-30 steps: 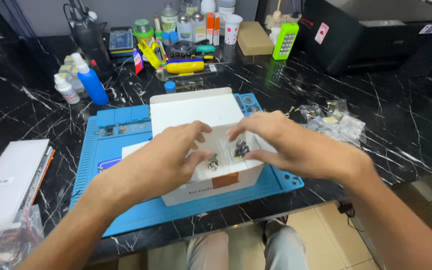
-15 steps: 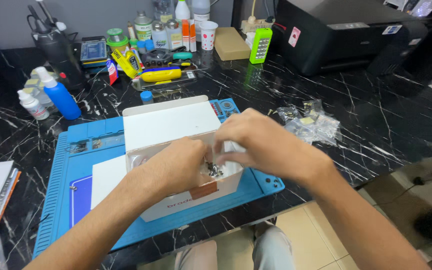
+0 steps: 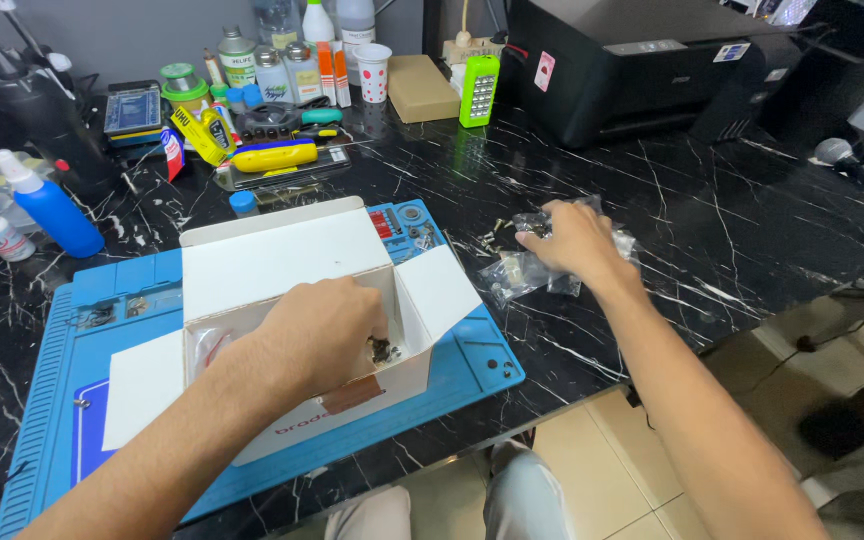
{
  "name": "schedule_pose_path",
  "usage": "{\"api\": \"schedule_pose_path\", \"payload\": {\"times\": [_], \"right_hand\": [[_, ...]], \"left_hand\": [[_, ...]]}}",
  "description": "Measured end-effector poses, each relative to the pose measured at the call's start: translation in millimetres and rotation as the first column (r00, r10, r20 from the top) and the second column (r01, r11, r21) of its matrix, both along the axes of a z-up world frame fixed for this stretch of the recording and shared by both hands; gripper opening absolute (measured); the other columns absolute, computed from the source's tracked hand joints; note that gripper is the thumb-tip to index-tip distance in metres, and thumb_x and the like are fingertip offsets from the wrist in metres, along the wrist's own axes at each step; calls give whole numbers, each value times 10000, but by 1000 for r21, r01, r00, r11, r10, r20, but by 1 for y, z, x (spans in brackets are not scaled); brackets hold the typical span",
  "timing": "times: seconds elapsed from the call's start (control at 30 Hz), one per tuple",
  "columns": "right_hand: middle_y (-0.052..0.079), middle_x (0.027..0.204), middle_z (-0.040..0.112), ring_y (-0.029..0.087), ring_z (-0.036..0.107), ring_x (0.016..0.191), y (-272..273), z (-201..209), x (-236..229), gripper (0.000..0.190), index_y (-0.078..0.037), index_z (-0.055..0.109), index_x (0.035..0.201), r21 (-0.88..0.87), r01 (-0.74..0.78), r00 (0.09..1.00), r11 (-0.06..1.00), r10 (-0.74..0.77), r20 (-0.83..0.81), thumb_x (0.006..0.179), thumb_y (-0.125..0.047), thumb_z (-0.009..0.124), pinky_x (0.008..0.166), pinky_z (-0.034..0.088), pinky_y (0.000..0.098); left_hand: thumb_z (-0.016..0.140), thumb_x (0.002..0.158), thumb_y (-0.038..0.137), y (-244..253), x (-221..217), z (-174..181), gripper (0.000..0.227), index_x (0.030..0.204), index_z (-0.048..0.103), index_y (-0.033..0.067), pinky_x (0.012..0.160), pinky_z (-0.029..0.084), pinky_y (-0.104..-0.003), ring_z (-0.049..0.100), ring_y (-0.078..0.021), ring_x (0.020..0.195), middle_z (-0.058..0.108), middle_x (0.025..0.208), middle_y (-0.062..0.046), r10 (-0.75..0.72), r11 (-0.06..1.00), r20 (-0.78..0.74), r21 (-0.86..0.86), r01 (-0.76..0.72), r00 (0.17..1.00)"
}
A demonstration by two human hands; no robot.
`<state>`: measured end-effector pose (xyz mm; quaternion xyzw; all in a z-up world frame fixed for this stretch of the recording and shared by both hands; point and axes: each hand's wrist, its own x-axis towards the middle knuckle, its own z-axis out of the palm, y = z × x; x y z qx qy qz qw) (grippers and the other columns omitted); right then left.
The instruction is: The person unpacks small hardware components from a cardboard box, removing them from individual plastic bags and placing them onto a blue cutting mat. They handle various screws, nuts, and metal pieces, sorting them into small piles on the mat.
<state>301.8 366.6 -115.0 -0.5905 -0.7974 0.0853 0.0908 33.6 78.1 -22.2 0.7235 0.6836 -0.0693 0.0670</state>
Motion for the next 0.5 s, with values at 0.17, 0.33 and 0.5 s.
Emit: {"api": "schedule_pose_path", "payload": {"times": [0.17,0.33,0.5], "right_hand": [[180,1533,762,399,617,1549,0,-14,-5,682,-113,707,1606,85,11,999,996,-7,-43,1045,-478,841,1284,392,639],[76,1434,817,345,696,1427,-3,-18,-6,604,-211,744,1550,174,5,992,985,17,-125,993,-382,903,1200,459,598],[38,1240,869,304,815,1190,-12,-19,-5,521,-218,772,1406,219,-11,935,976,88,-344,922,-100,923,1077,510,548]], "left_hand": [[805,892,173,0,4,4,187,1044,910,144,815,715,-532,864,-416,916,877,954,-167,-11,1000,-16,26,11,1000],[812,896,197,-1,4,13,237,1099,922,146,857,723,-525,876,-388,942,893,992,-164,18,1000,11,25,-18,1000],[820,992,282,-15,0,26,316,1250,909,124,957,733,-504,893,-387,1092,916,1179,-153,149,989,271,-41,-143,951]]}}
